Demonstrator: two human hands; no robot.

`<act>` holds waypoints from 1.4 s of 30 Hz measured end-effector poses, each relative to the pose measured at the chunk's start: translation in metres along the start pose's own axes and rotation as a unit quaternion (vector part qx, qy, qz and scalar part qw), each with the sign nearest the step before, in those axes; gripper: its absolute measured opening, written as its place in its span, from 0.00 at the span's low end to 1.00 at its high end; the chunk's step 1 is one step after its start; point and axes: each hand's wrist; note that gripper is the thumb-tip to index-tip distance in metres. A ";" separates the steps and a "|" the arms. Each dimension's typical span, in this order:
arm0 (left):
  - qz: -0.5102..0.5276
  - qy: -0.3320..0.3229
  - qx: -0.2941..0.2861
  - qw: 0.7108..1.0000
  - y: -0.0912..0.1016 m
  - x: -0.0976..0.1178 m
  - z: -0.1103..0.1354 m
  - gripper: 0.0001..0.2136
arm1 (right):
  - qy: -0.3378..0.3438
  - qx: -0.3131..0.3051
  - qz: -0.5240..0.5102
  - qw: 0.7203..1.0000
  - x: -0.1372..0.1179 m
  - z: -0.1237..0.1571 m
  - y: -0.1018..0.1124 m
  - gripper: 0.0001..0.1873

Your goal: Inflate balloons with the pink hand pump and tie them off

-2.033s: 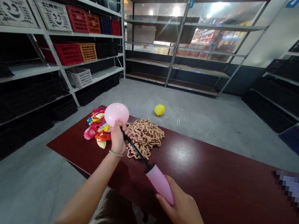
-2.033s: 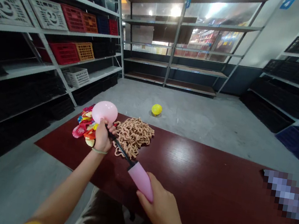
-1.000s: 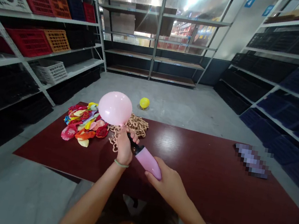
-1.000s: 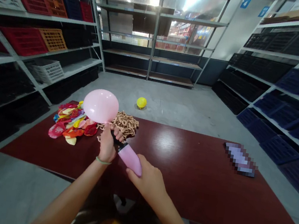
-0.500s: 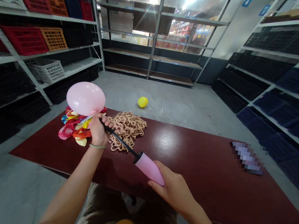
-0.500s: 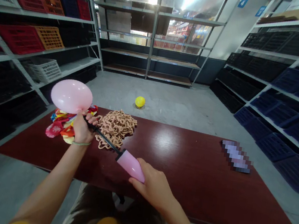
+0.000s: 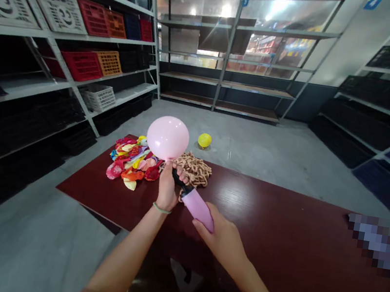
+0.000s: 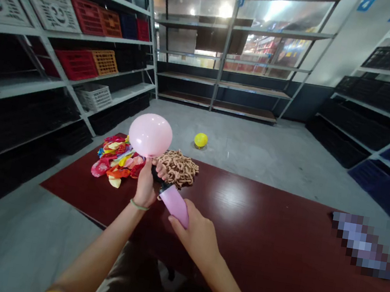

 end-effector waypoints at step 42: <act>-0.022 -0.029 0.061 0.997 0.009 0.003 -0.001 0.17 | -0.040 -0.012 -0.141 0.989 0.009 0.004 -0.028 0.24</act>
Point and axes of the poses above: each hand's wrist, its own z-axis away from the middle knuckle, its own y-axis out of the back of the hand, x = y × z, and after that the axes turned 4 degrees about y, right-handed
